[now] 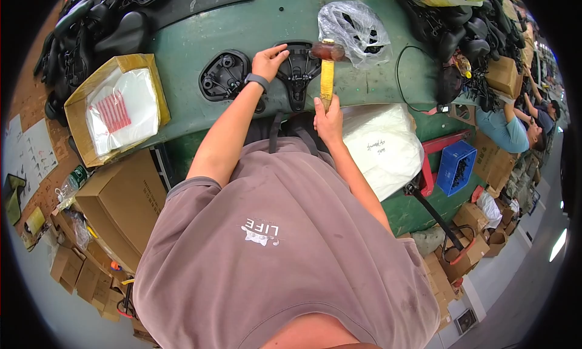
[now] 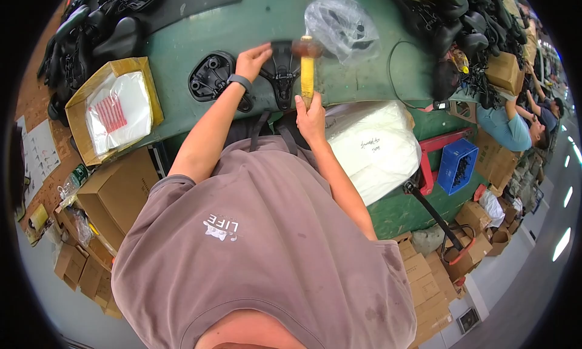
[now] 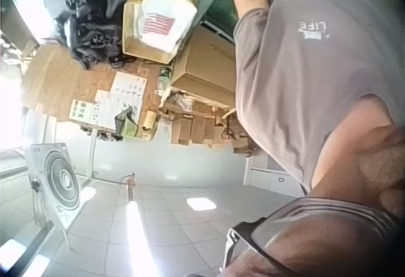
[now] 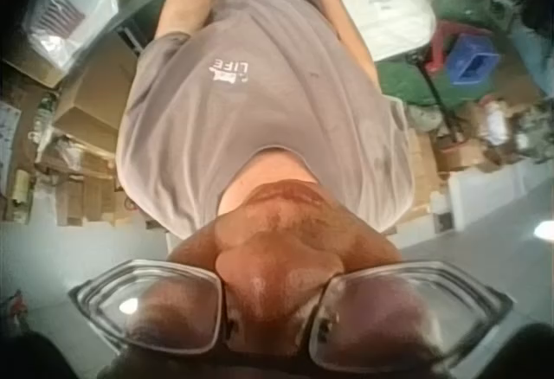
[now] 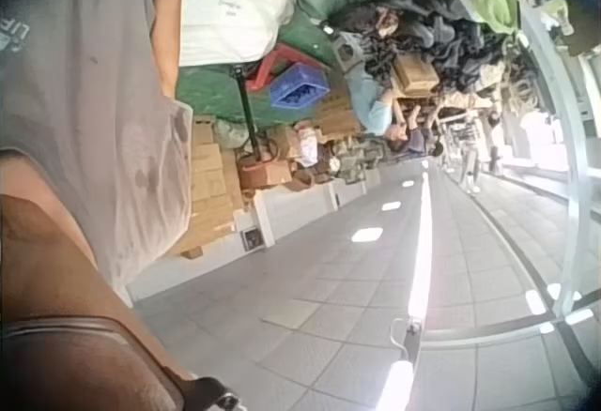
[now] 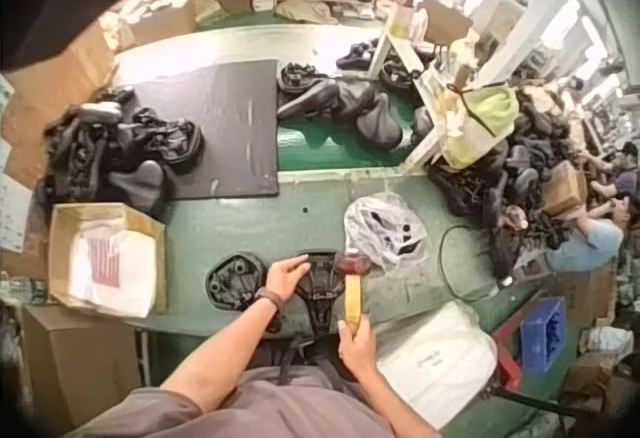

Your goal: The recorder is using a rubber mallet to hammer components into bicycle seats on a factory assembly line.

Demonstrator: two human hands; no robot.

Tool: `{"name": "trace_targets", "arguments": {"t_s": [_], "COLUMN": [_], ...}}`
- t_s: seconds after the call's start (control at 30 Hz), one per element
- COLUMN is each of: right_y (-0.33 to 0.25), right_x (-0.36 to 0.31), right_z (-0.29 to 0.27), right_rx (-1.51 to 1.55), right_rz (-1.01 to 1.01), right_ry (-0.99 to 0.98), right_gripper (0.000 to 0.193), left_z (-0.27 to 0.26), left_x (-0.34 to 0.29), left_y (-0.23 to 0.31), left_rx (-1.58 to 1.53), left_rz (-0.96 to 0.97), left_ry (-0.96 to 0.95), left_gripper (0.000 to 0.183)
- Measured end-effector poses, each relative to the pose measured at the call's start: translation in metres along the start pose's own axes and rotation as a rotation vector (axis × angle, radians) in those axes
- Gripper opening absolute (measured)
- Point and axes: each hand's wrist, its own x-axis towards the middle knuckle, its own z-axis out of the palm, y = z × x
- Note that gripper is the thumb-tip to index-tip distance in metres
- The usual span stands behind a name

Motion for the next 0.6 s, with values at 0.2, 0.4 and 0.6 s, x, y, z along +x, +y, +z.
{"name": "trace_targets", "arguments": {"t_s": [0.2, 0.4, 0.6], "right_y": [0.031, 0.001, -0.015], "right_x": [0.017, 0.020, 0.016], "right_z": [0.002, 0.011, 0.009], "right_rx": [-0.248, -0.176, -0.250], "right_rz": [-0.042, -0.087, -0.227], "right_ry": [-0.061, -0.081, -0.049], "right_gripper": [0.048, 0.051, 0.051], "left_z": [0.009, 0.006, 0.008], "left_x": [0.022, 0.021, 0.006], "left_y": [0.022, 0.022, 0.026], "left_rx": [-0.159, 0.128, 0.114], "left_rz": [-0.154, -0.053, 0.079], "left_ry": [-0.080, -0.019, 0.064], "left_gripper": [0.048, 0.039, 0.036]}}
